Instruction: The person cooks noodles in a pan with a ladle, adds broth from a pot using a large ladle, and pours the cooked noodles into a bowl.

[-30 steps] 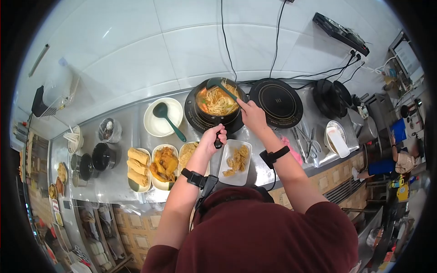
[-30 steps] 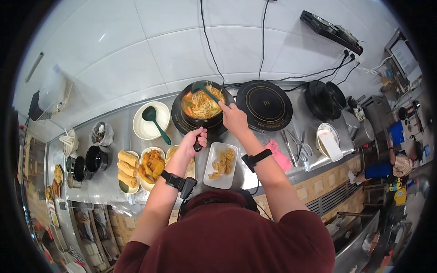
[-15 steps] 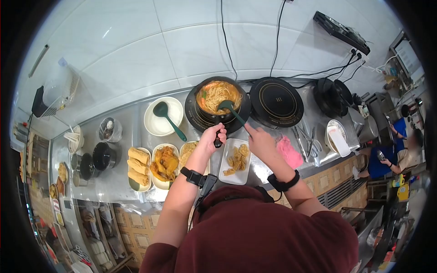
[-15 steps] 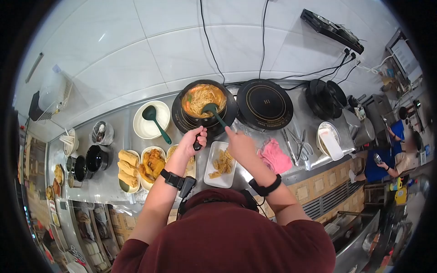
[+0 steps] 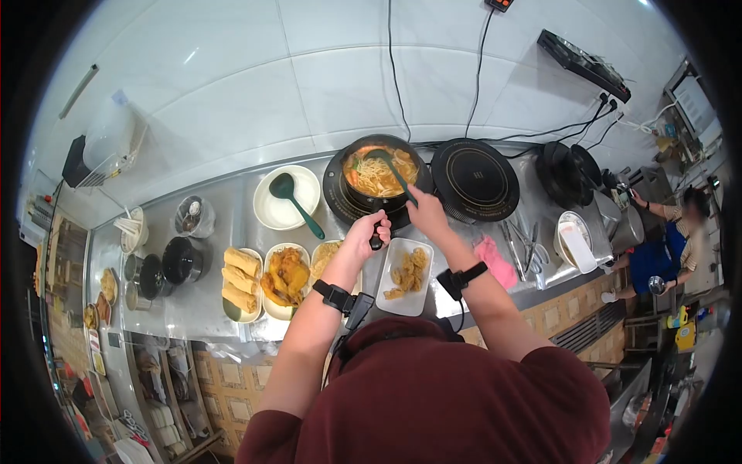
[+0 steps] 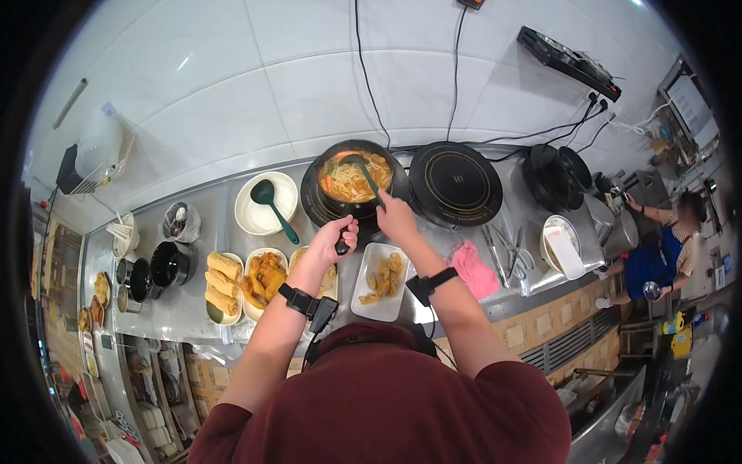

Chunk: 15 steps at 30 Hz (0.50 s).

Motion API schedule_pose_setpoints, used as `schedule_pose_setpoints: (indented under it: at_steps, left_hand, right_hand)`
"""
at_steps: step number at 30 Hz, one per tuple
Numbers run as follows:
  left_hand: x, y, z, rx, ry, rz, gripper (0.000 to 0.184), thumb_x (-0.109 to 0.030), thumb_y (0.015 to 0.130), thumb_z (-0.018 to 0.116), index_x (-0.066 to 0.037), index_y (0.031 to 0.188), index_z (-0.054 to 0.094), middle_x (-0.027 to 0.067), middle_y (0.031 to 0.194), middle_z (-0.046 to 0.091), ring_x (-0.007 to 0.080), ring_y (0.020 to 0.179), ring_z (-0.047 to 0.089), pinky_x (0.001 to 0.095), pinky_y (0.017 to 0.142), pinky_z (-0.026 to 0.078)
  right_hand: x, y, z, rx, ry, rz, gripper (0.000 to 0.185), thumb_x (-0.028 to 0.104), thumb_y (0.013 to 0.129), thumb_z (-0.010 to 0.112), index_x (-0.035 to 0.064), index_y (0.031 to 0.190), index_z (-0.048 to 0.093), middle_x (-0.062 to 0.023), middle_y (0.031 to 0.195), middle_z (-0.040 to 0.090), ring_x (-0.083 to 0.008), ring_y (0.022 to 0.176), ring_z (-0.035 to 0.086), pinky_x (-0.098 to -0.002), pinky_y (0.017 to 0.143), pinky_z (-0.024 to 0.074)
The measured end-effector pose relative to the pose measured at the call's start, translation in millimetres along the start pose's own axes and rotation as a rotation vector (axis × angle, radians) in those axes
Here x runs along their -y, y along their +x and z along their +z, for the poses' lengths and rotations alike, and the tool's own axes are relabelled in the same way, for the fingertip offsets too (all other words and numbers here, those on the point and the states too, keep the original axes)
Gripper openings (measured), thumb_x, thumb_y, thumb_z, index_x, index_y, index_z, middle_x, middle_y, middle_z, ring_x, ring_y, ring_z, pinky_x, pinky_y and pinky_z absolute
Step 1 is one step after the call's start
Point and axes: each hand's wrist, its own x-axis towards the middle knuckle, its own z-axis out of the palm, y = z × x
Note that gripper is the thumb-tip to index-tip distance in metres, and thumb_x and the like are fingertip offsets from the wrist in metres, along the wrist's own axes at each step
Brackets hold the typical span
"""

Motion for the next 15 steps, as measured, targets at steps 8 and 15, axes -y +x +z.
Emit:
schedule_pose_setpoints:
  at_steps: [8,15]
  left_hand:
    - [-3.0,0.6,-2.7,0.012,-0.003,-0.022,0.012,-0.017,0.089,0.045,-0.009,0.081,0.040,-0.0001,0.064,0.045,0.0075,0.045,0.039,0.0210,0.038,0.033]
    - [-3.0,-0.6,-0.8,0.003,0.019,-0.005,0.012,-0.017,0.089,0.045,-0.008,0.082,0.041,-0.0004,0.063,0.044,0.0068,0.046,0.037,0.0202,0.038,0.032]
  right_hand:
    - [20.3,-59.7,-86.5,0.100,-0.053,-0.117,0.040,0.014,0.074,0.057,0.0096,0.114,0.053,-0.0178,0.076,0.055,-0.0354,0.071,0.057,-0.0426,0.064,0.0462]
    - [12.2,-43.9,-135.5,0.276,-0.115,-0.152,0.037,0.013,0.072,0.058,0.0065,0.109,0.057,-0.0217,0.076,0.058,-0.0359,0.069,0.057,-0.0408,0.064,0.0465]
